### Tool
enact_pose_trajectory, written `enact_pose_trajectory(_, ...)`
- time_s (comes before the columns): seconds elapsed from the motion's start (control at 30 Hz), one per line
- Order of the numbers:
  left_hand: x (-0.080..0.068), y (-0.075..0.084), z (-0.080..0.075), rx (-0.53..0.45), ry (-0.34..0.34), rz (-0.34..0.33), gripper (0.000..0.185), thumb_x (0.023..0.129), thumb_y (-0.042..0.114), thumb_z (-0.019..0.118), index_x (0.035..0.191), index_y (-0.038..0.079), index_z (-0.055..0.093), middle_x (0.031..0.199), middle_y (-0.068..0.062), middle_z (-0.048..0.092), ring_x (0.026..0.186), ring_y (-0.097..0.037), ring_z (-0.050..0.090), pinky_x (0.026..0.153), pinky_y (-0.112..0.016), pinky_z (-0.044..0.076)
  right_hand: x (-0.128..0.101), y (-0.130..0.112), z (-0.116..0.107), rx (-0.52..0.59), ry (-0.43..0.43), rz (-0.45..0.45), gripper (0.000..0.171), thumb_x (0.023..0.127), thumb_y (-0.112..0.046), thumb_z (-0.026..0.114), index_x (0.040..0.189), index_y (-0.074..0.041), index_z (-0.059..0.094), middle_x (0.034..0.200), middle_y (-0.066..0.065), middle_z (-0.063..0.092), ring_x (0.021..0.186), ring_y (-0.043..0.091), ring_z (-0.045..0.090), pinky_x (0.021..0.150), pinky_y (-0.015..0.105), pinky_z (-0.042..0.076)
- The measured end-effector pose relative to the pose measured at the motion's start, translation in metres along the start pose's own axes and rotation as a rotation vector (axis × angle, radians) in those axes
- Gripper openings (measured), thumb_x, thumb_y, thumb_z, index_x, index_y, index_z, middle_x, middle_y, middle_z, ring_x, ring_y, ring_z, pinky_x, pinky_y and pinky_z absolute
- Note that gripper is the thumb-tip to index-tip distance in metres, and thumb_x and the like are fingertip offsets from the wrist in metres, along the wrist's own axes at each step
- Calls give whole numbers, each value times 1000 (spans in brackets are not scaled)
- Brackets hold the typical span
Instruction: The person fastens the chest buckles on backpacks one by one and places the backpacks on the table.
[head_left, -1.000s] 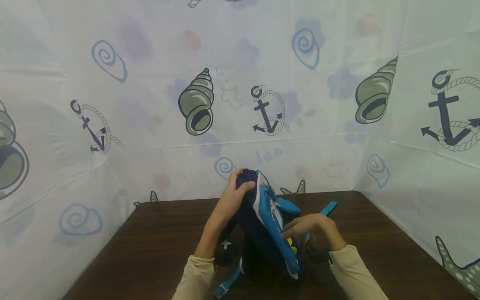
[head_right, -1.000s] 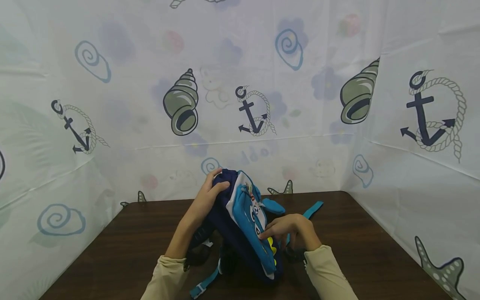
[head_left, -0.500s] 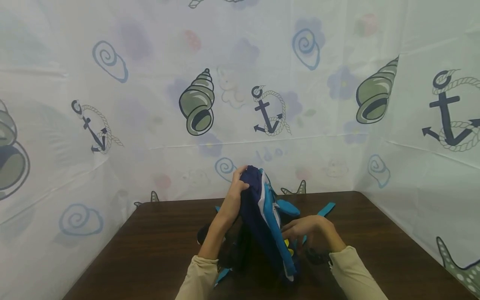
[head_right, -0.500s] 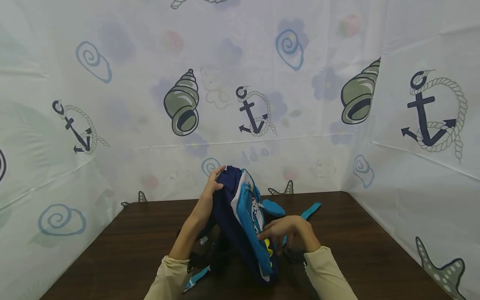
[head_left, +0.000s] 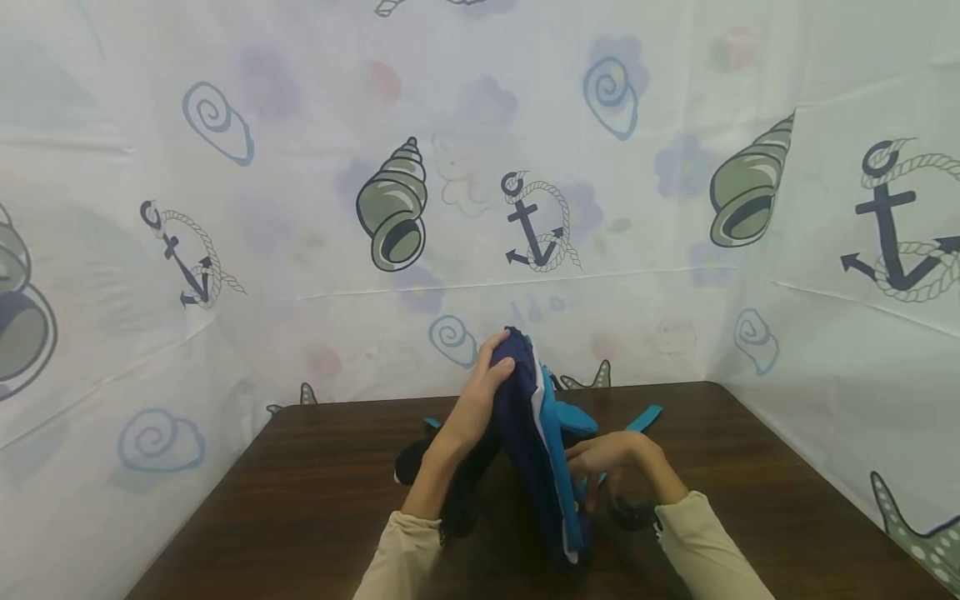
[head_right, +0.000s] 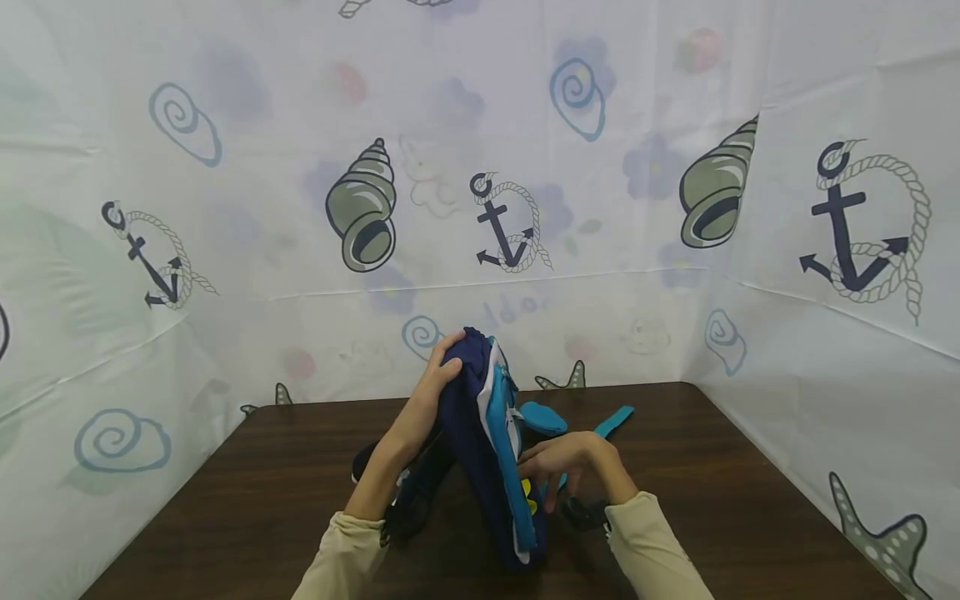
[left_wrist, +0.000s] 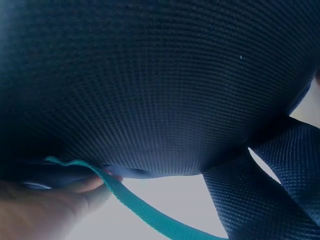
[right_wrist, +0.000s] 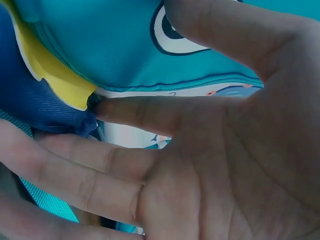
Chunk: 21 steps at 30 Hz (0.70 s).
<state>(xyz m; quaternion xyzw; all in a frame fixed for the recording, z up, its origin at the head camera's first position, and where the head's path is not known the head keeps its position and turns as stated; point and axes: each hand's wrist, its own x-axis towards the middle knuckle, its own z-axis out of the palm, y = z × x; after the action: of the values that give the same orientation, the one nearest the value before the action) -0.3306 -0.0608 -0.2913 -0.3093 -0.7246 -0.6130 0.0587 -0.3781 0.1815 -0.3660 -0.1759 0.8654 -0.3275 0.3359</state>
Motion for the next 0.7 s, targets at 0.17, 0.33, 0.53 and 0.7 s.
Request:
enact_pose_trajectory(0.17,0,0,0,6,1,7,62,102,53,34,158,31,18,165,0,15,151,-28,20,121,-61,16,1,-1,2,-7,21,11,55,99,-40,57,148,-18,46,127,11,65,90,27,72,79,51,59)
enact_pose_trajectory(0.33,-1,0,2,13,-5,15,57,102,52,35,156,35,24,164,3,20,149,-27,24,119,-62,20,2,-1,4,-6,19,21,55,98,-37,58,147,-15,47,124,12,65,90,29,72,80,53,59)
enact_pose_trajectory(0.53,-1,1,4,15,-20,36,54,103,51,35,154,37,26,163,4,20,148,-27,24,119,-62,20,3,-3,5,23,0,26,53,100,-38,56,145,-11,47,125,17,63,92,32,72,82,58,57)
enact_pose_trajectory(0.7,0,-1,6,-2,-29,37,57,102,53,32,155,37,20,165,3,15,151,-28,19,120,-63,16,4,-3,5,26,2,33,53,100,-39,55,143,-11,48,117,17,66,92,32,72,83,57,57)
